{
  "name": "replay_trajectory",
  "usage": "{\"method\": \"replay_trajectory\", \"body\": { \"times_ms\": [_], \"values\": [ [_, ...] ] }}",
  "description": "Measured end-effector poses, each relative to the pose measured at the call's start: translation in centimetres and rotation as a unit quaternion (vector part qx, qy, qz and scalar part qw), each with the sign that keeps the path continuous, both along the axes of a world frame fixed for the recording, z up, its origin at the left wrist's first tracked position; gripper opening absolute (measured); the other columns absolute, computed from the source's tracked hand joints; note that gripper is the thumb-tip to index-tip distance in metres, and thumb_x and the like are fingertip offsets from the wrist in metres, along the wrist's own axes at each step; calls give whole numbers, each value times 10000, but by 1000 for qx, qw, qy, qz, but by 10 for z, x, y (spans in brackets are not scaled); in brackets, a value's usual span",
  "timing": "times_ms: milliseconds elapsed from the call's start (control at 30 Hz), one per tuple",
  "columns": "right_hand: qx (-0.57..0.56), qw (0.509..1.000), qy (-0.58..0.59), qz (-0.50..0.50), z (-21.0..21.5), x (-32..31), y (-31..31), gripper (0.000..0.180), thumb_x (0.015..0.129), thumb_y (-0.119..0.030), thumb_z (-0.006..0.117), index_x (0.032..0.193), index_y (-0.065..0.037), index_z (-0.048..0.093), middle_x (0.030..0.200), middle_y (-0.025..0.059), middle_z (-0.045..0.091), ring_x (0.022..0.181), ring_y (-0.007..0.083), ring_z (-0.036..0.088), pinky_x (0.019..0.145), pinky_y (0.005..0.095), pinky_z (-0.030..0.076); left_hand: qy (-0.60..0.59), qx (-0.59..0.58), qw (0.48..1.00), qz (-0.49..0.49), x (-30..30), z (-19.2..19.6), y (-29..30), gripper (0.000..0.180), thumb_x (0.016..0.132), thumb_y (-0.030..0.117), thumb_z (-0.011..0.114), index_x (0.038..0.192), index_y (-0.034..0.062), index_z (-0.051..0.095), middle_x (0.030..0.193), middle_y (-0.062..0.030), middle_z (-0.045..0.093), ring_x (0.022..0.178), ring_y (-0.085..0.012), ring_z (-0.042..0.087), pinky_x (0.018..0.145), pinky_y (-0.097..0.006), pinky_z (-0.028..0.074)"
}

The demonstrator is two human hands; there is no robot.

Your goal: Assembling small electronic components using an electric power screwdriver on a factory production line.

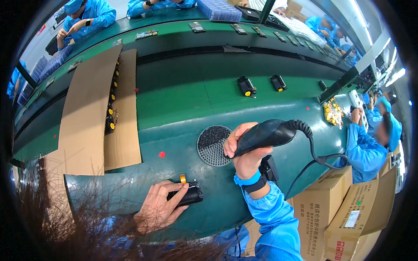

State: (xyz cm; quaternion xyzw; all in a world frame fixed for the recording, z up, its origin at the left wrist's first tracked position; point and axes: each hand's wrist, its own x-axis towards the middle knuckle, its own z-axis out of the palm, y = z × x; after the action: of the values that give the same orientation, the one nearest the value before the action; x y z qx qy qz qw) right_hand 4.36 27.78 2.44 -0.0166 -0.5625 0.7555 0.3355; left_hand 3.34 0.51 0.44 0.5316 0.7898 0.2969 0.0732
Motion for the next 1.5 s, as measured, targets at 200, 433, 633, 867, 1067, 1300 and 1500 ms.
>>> {"method": "replay_trajectory", "body": {
  "times_ms": [200,433,633,867,1067,1300,1500],
  "values": [
    [9,1000,-1,13,-1,-1,0,864,755,-930,346,972,-102,463,615,22,453,450,136,433,433,293,379,1,-5,1000,6,2,3,1,750,772,201,826,1429,57,493,1282,-119,516,1158,-318,521,957,-456,456],
    [-10,1000,22,-3,3,4,3,866,758,-925,354,997,-106,505,603,17,446,444,136,431,414,292,365,-25,25,999,22,0,5,6,688,777,197,819,1376,31,525,1241,-127,529,1157,-313,525,970,-426,463],
    [-60,990,110,59,39,27,-28,878,756,-939,307,958,-99,465,591,30,468,429,140,450,382,305,402,-22,31,999,32,-4,9,8,589,771,196,816,1283,40,570,1223,-117,537,1143,-303,536,937,-411,467],
    [-50,974,123,183,12,28,-70,924,748,-906,427,1022,-26,492,595,95,513,448,174,466,441,324,449,-35,50,998,34,-10,8,6,604,743,204,820,1278,51,585,1210,-86,548,1128,-266,545,890,-389,462],
    [-63,970,128,195,7,24,-73,934,736,-897,470,1029,-11,489,621,108,519,486,177,485,456,316,458,-39,44,998,36,-9,8,5,593,736,209,817,1266,54,599,1198,-65,553,1108,-245,550,877,-380,457],
    [-73,970,109,203,5,26,-75,940,710,-888,521,1029,-5,500,674,128,542,526,188,508,470,320,469,-47,39,998,31,-9,8,5,595,745,210,811,1276,55,591,1204,-67,552,1116,-248,546,884,-376,454],
    [39,974,55,218,2,23,-72,888,741,-908,448,971,-51,471,631,83,504,446,184,473,387,345,421,-51,39,998,30,-9,6,5,598,757,219,804,1286,51,582,1221,-70,548,1127,-258,541,912,-386,451]
  ]
}}
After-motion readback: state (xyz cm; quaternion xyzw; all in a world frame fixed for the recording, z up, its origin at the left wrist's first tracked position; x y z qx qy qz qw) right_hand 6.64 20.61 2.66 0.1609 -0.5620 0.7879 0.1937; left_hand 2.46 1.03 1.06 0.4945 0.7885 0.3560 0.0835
